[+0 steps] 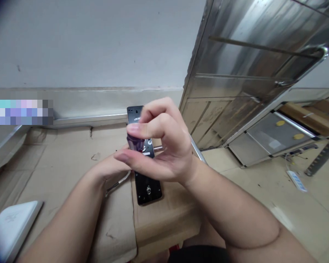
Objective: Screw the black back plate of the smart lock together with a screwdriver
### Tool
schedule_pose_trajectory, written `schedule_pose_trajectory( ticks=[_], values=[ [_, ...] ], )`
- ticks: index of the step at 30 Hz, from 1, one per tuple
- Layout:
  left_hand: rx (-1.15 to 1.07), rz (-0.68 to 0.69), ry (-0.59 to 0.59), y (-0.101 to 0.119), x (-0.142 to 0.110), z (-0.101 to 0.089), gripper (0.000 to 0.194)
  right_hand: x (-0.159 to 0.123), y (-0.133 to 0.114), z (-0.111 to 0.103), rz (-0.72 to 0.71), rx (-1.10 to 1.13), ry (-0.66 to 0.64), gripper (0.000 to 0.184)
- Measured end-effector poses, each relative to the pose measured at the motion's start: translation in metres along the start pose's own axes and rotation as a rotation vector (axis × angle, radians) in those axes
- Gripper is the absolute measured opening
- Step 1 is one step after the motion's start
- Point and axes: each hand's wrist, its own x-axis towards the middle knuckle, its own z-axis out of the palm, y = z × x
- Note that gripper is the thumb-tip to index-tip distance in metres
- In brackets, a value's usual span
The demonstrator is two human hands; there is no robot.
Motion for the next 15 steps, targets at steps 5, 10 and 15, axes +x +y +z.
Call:
schedule_pose_trajectory(
  ticks=[5, 10, 15],
  values=[
    [0.012, 0.036, -0.034, -0.0010, 0.0013, 0.0011, 0.081, 0.0020, -0.0030, 0.0014, 0.033, 0.113, -0.079, 0.033],
    [0.023, 0.002, -0.015, 0.0008, 0.0010, 0.0012, 0.081, 0.0029, 0.0022, 0.0001, -0.045, -0.062, 0.024, 0.039],
    [-0.004, 0.032, -0.053, -0.0017, 0.0026, -0.0006, 0.093, 0.0034, -0.0011, -0.0003, 0.013, 0.058, -0.057, 0.022]
  ],
)
